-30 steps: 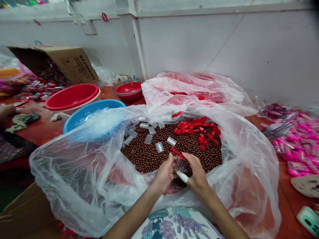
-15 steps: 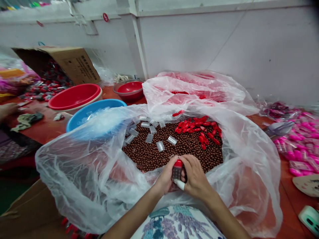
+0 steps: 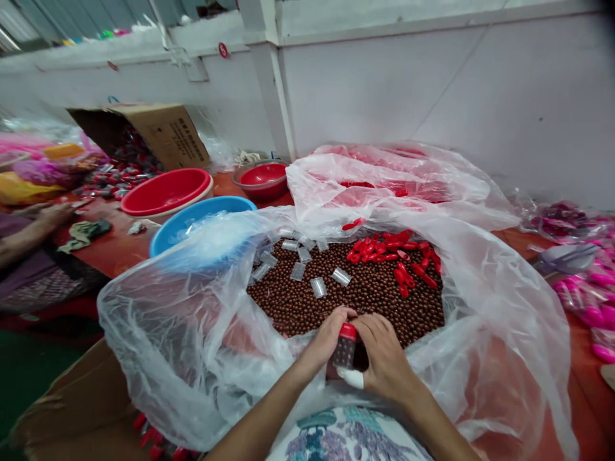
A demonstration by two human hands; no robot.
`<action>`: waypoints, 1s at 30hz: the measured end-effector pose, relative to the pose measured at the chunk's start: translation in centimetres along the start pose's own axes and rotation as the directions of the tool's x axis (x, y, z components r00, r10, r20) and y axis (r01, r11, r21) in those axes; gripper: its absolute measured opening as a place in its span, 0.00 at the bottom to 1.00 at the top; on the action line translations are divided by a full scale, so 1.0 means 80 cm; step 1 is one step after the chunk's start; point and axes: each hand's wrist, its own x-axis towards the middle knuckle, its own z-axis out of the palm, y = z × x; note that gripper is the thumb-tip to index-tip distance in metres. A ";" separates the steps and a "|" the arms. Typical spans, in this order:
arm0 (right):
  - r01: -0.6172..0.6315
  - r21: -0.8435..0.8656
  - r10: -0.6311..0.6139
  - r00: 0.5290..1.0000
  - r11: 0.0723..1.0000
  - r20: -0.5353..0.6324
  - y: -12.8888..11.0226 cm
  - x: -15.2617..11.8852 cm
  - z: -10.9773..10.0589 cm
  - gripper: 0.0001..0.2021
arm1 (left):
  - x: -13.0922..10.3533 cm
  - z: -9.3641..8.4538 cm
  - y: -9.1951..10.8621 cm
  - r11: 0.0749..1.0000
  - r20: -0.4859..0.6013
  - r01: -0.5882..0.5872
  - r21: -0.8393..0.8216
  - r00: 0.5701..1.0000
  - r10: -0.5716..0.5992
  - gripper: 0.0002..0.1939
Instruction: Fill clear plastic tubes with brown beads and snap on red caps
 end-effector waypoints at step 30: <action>-0.404 -0.493 0.383 0.912 0.771 -0.147 0.166 0.059 -0.041 0.17 | 0.122 -0.067 -0.020 0.964 -0.030 0.099 0.248 0.995 -0.094 0.11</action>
